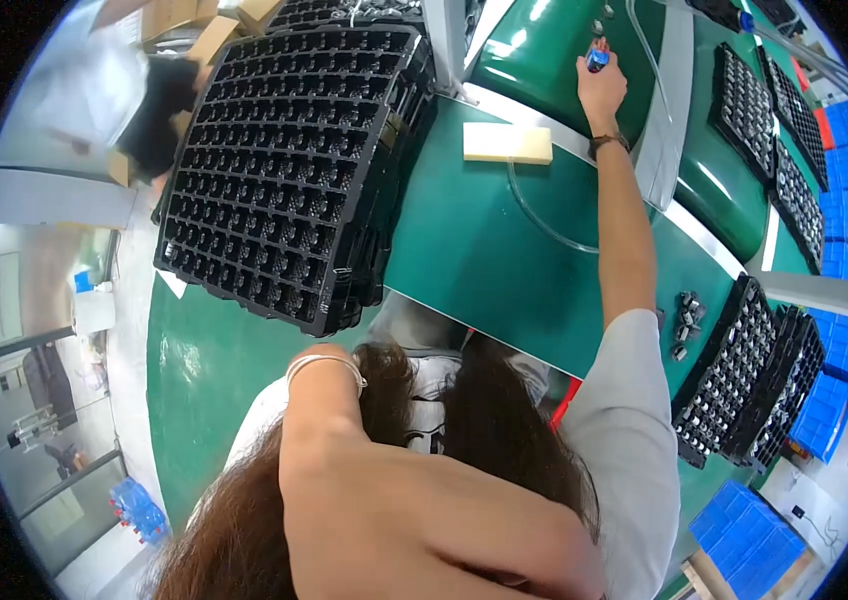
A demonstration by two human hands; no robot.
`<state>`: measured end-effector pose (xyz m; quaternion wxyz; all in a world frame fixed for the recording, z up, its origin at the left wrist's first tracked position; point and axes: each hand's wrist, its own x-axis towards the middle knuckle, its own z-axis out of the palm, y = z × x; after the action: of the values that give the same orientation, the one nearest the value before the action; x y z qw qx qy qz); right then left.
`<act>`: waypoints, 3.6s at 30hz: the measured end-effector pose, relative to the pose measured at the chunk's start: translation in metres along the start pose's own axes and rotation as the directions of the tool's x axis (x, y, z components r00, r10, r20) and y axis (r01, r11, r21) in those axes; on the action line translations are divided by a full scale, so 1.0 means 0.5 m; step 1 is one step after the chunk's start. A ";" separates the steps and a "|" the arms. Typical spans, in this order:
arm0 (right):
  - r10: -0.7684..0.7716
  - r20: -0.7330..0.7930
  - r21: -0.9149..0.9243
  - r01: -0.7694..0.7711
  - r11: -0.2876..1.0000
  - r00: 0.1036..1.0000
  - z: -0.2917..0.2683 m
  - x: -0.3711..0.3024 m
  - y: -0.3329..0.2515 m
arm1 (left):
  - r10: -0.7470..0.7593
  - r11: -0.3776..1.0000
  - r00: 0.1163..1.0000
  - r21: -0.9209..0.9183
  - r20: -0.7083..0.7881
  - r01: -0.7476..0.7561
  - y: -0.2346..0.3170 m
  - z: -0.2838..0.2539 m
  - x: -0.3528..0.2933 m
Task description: The person assembles electronic components by hand and organizes plastic component trays on an assembly line.
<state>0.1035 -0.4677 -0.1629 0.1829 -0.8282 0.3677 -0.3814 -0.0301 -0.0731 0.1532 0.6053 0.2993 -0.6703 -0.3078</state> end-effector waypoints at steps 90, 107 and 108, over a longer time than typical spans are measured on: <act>-0.094 -0.136 0.073 0.105 0.992 0.986 -0.071 0.018 -0.041 | -0.739 0.623 0.475 -0.753 -0.479 0.210 -0.297 -0.015 -0.155; -0.162 0.530 0.833 -0.476 0.283 0.832 -0.509 -0.399 -0.286 | -0.435 0.892 0.590 -0.237 -0.681 0.384 -0.284 0.010 -0.145; -0.162 0.525 0.835 -0.470 0.285 0.835 -0.514 -0.399 -0.289 | -0.434 0.885 0.593 -0.200 -0.678 0.420 -0.281 0.012 -0.145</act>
<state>-0.1129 -0.2282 -0.0129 0.7636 -0.5826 0.0885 -0.2640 -0.0258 -0.1051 -0.0016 0.7258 0.5394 -0.2922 -0.3112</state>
